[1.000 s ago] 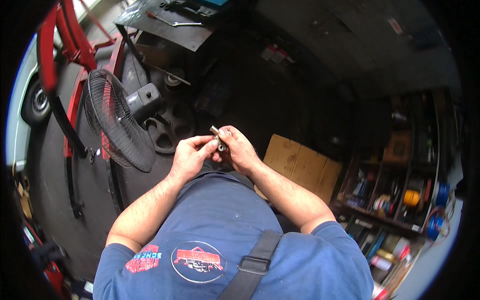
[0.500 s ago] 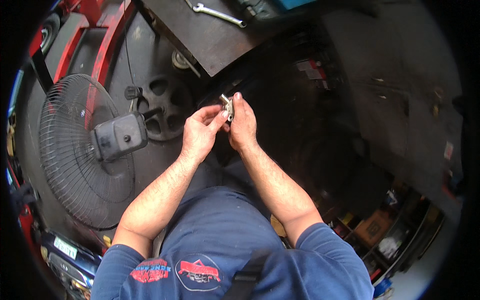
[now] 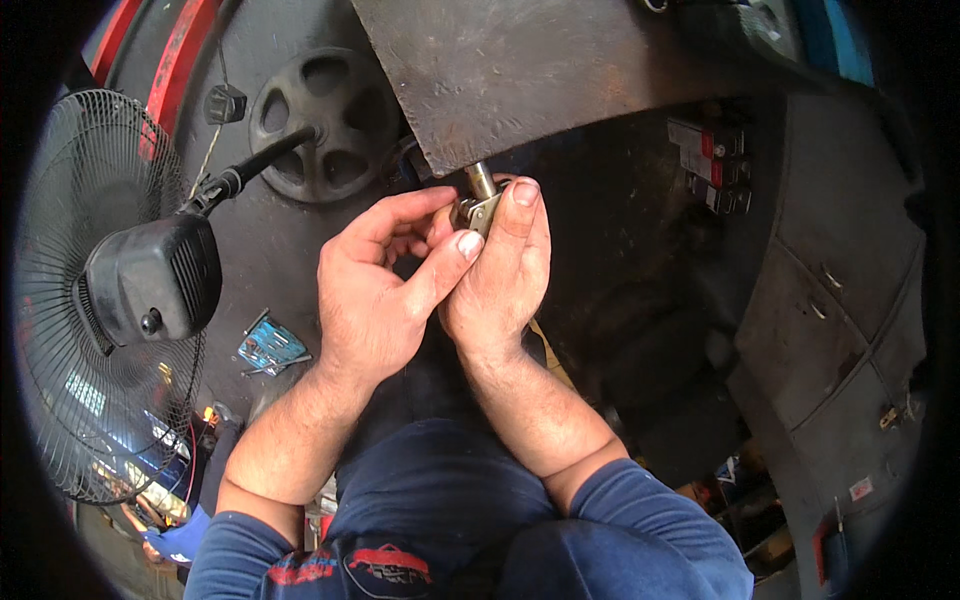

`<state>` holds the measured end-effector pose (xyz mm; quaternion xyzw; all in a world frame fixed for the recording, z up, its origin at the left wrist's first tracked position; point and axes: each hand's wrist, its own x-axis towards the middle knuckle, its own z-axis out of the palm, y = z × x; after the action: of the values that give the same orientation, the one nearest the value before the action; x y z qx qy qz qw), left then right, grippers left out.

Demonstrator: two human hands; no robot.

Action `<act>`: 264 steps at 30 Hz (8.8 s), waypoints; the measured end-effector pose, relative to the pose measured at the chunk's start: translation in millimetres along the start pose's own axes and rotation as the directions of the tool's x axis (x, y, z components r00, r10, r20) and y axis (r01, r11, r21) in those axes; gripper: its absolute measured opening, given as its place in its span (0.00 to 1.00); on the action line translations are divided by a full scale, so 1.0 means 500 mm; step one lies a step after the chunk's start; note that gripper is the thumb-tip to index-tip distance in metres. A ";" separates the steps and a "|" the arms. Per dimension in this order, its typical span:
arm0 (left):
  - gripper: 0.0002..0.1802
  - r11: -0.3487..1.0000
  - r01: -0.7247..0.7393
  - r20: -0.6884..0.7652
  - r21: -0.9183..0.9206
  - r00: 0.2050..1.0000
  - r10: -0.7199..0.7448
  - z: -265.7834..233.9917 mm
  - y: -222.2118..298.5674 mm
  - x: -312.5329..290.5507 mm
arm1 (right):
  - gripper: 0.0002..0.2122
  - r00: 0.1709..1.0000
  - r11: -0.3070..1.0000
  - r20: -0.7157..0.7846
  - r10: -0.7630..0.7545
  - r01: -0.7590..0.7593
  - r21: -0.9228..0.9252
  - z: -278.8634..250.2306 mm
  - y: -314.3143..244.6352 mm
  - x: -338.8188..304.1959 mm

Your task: The person holds a small metal car part and repeatedly assembles and disassembles its components by hand. They rotate the part to inspect it from different angles and occasionally rub a small component against a metal surface. The task remains focused on the same part throughout the clip.

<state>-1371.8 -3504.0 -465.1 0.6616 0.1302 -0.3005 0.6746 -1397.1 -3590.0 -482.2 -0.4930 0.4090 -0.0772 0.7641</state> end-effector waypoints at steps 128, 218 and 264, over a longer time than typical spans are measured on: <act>0.12 0.968 0.248 0.112 -0.046 0.964 -0.242 -0.055 0.057 0.078 | 0.24 0.964 0.915 0.199 -0.179 0.237 -0.327 -0.007 0.040 0.033; 0.21 0.650 -0.572 0.212 0.500 0.809 0.549 -0.032 0.002 0.107 | 0.35 0.952 0.946 0.263 0.155 -0.219 0.237 -0.050 0.060 0.059; 0.19 0.962 -0.265 -0.011 -0.062 0.964 0.265 0.015 0.114 -0.645 | 0.23 0.270 0.634 0.857 0.440 -0.769 -0.083 -0.259 -0.286 -0.469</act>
<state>-1593.9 -3439.1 -233.1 0.6518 0.0508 -0.2025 0.7291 -1600.5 -3629.0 -259.9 -0.1235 0.1423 0.3925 0.9002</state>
